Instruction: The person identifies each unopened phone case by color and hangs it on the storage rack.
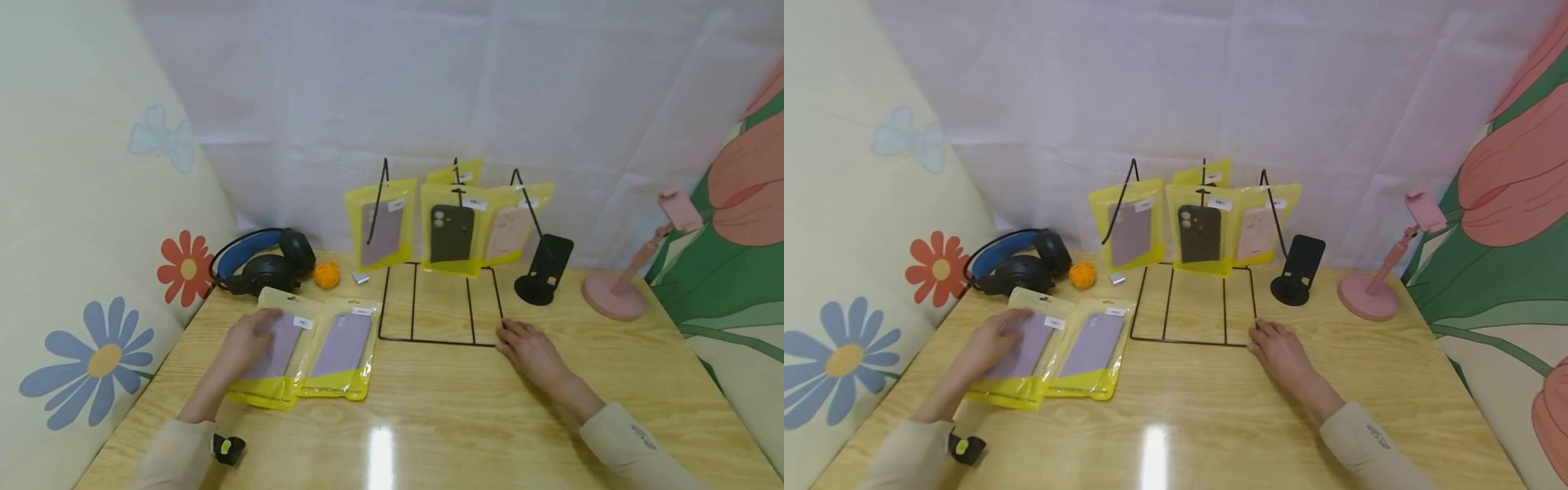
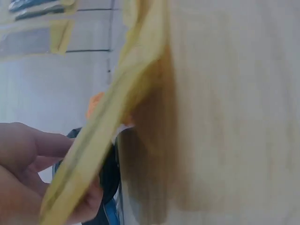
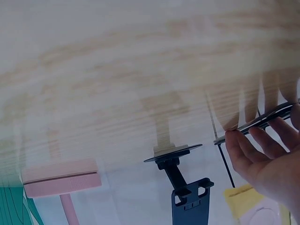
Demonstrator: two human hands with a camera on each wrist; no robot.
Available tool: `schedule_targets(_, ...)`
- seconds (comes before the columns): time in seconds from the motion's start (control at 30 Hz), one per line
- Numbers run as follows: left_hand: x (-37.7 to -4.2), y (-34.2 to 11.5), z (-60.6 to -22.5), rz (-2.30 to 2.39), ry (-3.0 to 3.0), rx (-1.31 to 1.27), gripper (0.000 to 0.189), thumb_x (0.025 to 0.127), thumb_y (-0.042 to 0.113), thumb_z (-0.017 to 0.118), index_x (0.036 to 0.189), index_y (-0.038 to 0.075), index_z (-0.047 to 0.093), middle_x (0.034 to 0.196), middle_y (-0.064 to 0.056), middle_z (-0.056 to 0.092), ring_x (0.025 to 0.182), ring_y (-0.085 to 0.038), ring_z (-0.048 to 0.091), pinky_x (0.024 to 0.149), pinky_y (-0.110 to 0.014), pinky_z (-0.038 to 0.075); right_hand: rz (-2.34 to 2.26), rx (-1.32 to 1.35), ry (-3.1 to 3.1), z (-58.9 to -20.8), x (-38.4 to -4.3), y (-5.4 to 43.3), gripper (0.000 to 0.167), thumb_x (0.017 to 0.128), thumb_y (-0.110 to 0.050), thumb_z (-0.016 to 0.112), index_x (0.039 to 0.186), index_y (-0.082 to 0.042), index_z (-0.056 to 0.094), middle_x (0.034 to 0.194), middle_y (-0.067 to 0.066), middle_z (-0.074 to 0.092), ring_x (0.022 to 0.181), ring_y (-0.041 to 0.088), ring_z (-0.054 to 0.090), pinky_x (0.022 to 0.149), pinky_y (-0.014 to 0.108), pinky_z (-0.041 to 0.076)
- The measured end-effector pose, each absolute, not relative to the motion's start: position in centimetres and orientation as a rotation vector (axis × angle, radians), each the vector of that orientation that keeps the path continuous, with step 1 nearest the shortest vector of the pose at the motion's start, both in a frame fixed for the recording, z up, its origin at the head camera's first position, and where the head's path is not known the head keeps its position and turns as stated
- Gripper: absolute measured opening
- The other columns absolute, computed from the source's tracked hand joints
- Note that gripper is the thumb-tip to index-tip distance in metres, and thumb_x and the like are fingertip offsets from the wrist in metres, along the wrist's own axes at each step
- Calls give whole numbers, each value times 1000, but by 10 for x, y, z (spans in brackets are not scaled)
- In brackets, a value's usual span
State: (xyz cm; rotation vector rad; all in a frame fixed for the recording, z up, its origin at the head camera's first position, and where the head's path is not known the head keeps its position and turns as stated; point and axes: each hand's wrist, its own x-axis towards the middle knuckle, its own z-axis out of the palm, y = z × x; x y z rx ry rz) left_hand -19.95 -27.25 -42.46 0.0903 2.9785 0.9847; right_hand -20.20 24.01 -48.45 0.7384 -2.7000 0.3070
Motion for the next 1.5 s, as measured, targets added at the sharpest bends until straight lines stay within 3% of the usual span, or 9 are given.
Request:
schedule_targets(0.1, -199, -279, -417, 1151, 2927, 76, 39, 93, -3, 47, 132, -4, 52, 137, -33, 43, 117, -47, 42, 95, -63, 38, 304, 737, -2697, -484, -202, 240, 32, 91, -20, 67, 115, 1, 67, 126, 23, 60, 110, 41, 58, 79, 58, 50)
schedule_targets(0.3, -194, -286, -398, 1304, 2965, 94, 38, 94, -1, 51, 132, -1, 55, 133, -29, 47, 101, -38, 47, 77, -39, 44, 297, 728, -2708, -482, -202, 239, 33, 92, -22, 66, 117, 0, 67, 127, 23, 59, 111, 40, 58, 81, 58, 50)
schedule_targets(0.43, -187, -283, -380, 1333, 3012, 158, 40, 94, 3, 55, 134, 6, 56, 135, -25, 48, 100, -38, 50, 73, -28, 46, 302, 729, -2710, -481, -203, 239, 33, 92, -21, 65, 117, 0, 67, 128, 23, 59, 111, 41, 57, 81, 58, 49)
schedule_targets(0.7, -174, -266, -358, 1323, 3249, 322, 42, 91, -3, 61, 130, 10, 62, 118, -14, 56, 95, -20, 43, 71, -4, 37, 309, 732, -2718, -481, -203, 240, 32, 92, -20, 65, 117, 1, 67, 127, 23, 59, 111, 41, 57, 81, 58, 49)
schedule_targets(0.83, -167, -257, -350, 1349, 3287, 441, 43, 89, -7, 61, 128, 12, 63, 111, -6, 56, 91, -12, 43, 70, -4, 39, 307, 734, -2724, -481, -202, 240, 32, 93, -20, 65, 117, 1, 66, 128, 23, 58, 111, 41, 57, 81, 59, 49)
schedule_targets(1.0, -161, -241, -341, 1485, 3199, 790, 45, 84, -16, 62, 123, 6, 66, 106, -3, 57, 88, -6, 46, 66, -9, 42, 315, 727, -2710, -480, -202, 240, 32, 92, -19, 65, 117, 1, 67, 127, 23, 59, 111, 41, 57, 81, 59, 49)
schedule_targets(1.3, -159, -207, -330, 1644, 2937, 1253, 47, 75, -25, 64, 116, -1, 67, 98, -6, 55, 80, -9, 47, 59, -15, 43, 327, 730, -2704, -482, -201, 240, 31, 92, -19, 66, 116, 0, 67, 126, 23, 59, 110, 41, 58, 80, 60, 49)
schedule_targets(1.5, -165, -194, -327, 1671, 2858, 1309, 47, 77, -23, 65, 116, 2, 68, 92, -4, 53, 76, -10, 45, 54, -20, 38, 327, 733, -2706, -482, -201, 240, 31, 92, -19, 65, 116, 0, 67, 126, 23, 59, 110, 41, 57, 80, 59, 49)
